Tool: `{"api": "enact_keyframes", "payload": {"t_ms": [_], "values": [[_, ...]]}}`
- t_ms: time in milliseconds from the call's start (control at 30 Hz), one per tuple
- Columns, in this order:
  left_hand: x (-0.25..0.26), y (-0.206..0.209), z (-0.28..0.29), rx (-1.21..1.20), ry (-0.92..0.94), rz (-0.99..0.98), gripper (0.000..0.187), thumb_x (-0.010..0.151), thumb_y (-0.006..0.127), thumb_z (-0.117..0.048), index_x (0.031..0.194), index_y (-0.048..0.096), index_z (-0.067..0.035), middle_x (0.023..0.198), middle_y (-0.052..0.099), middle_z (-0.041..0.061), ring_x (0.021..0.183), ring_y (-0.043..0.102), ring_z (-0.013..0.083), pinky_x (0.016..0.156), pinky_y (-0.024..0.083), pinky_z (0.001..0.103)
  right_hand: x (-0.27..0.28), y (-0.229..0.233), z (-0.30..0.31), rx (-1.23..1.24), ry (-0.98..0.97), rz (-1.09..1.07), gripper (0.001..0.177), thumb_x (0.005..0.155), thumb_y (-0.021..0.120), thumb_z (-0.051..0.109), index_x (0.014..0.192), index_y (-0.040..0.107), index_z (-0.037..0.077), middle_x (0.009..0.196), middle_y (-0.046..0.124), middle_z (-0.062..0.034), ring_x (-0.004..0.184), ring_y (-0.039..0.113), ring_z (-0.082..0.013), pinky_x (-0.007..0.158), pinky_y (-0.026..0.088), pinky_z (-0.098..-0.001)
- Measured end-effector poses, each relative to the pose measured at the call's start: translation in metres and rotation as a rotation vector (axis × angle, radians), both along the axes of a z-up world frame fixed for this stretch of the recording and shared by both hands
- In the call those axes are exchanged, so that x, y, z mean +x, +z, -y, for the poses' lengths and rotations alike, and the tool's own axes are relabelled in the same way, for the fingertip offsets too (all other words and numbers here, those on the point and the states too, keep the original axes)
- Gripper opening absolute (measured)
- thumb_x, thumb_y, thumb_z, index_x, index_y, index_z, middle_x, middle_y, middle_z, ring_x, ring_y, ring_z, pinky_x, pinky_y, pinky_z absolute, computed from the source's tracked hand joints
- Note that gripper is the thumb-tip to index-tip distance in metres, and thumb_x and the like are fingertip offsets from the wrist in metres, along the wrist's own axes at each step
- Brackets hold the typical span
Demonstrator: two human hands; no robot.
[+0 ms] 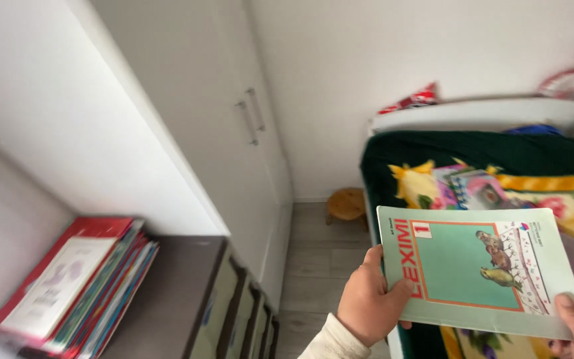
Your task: The person repeatedly picks up books and notebooks from a bed and places them one by one into a growing stack on the floor. The person handles each item individually, turning them over briefly before adding them to the pile.
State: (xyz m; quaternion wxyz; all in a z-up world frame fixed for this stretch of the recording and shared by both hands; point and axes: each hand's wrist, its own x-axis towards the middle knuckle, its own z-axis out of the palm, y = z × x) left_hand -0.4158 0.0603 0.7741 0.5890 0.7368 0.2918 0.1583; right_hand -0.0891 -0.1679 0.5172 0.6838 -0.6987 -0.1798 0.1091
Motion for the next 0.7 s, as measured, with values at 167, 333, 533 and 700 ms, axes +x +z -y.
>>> {"api": "enact_keyframes", "payload": {"t_ms": [167, 333, 533, 700], "values": [[-0.063, 0.01, -0.035, -0.105, 0.066, 0.159, 0.046, 0.094, 0.059, -0.023, 0.136, 0.049, -0.008, 0.075, 0.07, -0.003, 0.045, 0.062, 0.0158, 0.043, 0.048, 0.026, -0.02, 0.012, -0.082, 0.053, 0.077, 0.077, 0.034, 0.119, 0.049, 0.028, 0.147, 0.046, 0.008, 0.091, 0.054, -0.0297, 0.034, 0.034, -0.0281, 0.022, 0.018, -0.0335], [-0.124, 0.01, -0.075, -0.029, 0.175, 0.3, 0.04, 0.093, 0.059, -0.017, 0.131, 0.05, -0.006, 0.071, 0.069, 0.006, 0.048, 0.064, 0.0158, 0.042, 0.05, 0.028, -0.04, 0.037, -0.163, 0.029, 0.399, -0.08, 0.033, 0.118, 0.043, 0.022, 0.143, 0.049, 0.001, 0.087, 0.056, -0.0429, 0.034, 0.033, -0.0389, 0.025, 0.018, -0.0386], [-0.21, 0.0, -0.133, -0.087, 0.343, 0.503, 0.053, 0.095, 0.064, -0.018, 0.143, 0.047, -0.002, 0.08, 0.068, 0.01, 0.053, 0.063, 0.016, 0.039, 0.055, 0.03, -0.118, 0.071, -0.243, 0.113, 0.595, -0.244, 0.035, 0.109, 0.04, -0.005, 0.141, 0.05, -0.012, 0.093, 0.053, -0.0529, 0.054, 0.04, -0.0563, 0.042, 0.026, -0.0617], [-0.292, 0.007, -0.173, -0.066, 0.487, 0.553, 0.053, 0.097, 0.064, -0.016, 0.143, 0.045, -0.001, 0.069, 0.065, 0.008, 0.045, 0.058, 0.0151, 0.037, 0.051, 0.028, -0.206, 0.129, -0.314, 0.166, 0.86, -0.273, 0.058, 0.092, 0.05, 0.001, 0.149, 0.056, -0.001, 0.084, 0.062, -0.0304, 0.056, 0.05, -0.0299, 0.041, 0.033, -0.0445]]}}
